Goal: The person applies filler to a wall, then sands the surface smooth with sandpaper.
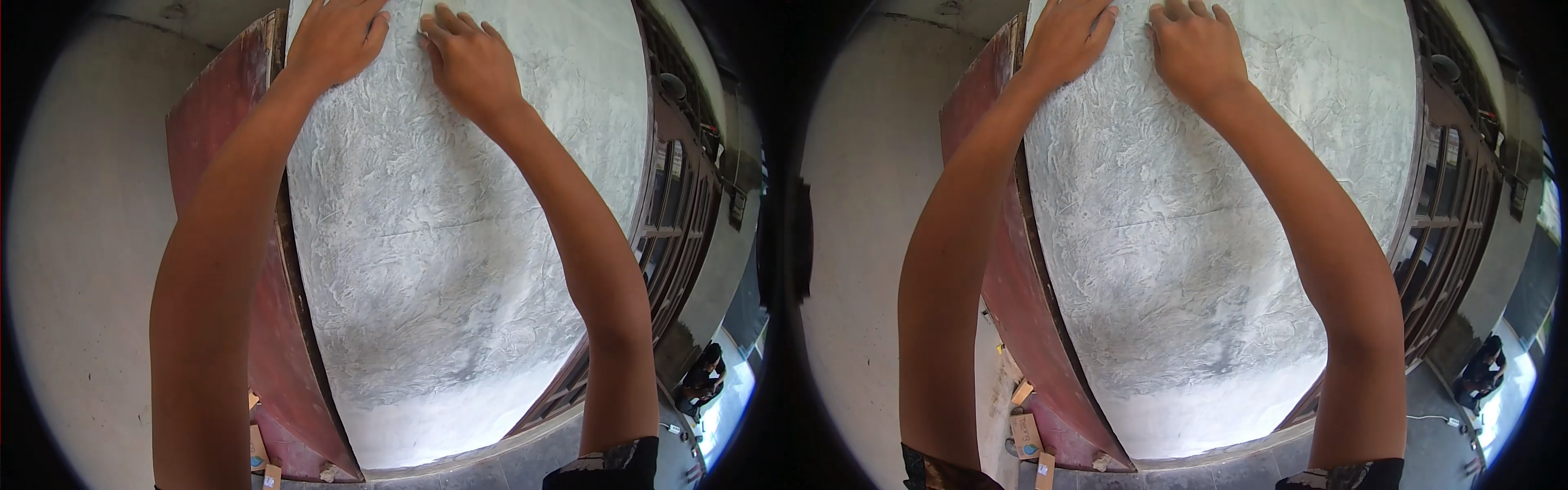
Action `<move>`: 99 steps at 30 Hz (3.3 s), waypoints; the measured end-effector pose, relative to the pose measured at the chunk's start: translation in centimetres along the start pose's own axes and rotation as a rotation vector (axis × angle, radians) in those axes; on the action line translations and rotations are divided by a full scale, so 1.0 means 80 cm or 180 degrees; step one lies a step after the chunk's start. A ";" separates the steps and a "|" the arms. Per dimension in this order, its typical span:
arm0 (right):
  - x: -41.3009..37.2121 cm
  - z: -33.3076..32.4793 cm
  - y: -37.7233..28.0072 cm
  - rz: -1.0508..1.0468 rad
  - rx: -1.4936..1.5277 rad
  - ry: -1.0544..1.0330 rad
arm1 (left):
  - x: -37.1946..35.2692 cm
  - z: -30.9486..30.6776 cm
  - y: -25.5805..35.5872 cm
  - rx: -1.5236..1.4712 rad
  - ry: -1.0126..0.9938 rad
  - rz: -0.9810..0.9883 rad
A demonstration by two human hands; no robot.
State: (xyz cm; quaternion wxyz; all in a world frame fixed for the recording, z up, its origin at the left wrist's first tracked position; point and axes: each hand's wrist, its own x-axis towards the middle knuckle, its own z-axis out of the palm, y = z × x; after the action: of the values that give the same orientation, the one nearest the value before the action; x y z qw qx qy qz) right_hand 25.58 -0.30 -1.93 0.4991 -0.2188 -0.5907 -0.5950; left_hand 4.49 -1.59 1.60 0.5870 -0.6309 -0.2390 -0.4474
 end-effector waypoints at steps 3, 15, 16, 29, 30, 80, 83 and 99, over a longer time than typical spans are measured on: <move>-0.045 -0.009 -0.029 -0.0113 -0.0211 0.0304 | -0.001 0.000 0.003 -0.0057 0.0111 -0.0037; -0.019 -0.016 -0.014 -0.0192 -0.0429 0.0245 | 0.000 0.003 -0.001 -0.0075 0.0208 0.0009; 0.004 -0.012 -0.005 -0.0229 -0.0445 0.0253 | 0.000 0.003 -0.002 -0.0051 0.0237 0.0043; 0.038 0.014 0.019 -0.0056 -0.0285 0.0161 | -0.001 0.007 0.003 0.0006 0.0258 0.0019; 0.062 0.023 0.031 0.0281 -0.0017 0.0070 | -0.001 0.006 0.005 0.0017 0.0255 0.0036; 0.016 0.013 -0.038 -0.0237 -0.0693 0.0224 | -0.009 0.003 -0.003 -0.0212 0.0432 -0.0050; 0.007 0.006 -0.034 -0.0167 -0.0561 0.0425 | -0.006 0.003 -0.003 -0.0171 0.0410 -0.0121; 0.094 -0.010 0.019 0.1042 -0.0267 -0.0875 | -0.006 0.002 -0.003 -0.0176 0.0335 -0.0164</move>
State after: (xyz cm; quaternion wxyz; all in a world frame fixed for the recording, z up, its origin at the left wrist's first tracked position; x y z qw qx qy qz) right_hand 24.10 -3.24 5.04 0.4944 -0.4115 -0.5845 -0.4947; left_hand 4.15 -1.27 1.34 0.5695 -0.6161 -0.2115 -0.5014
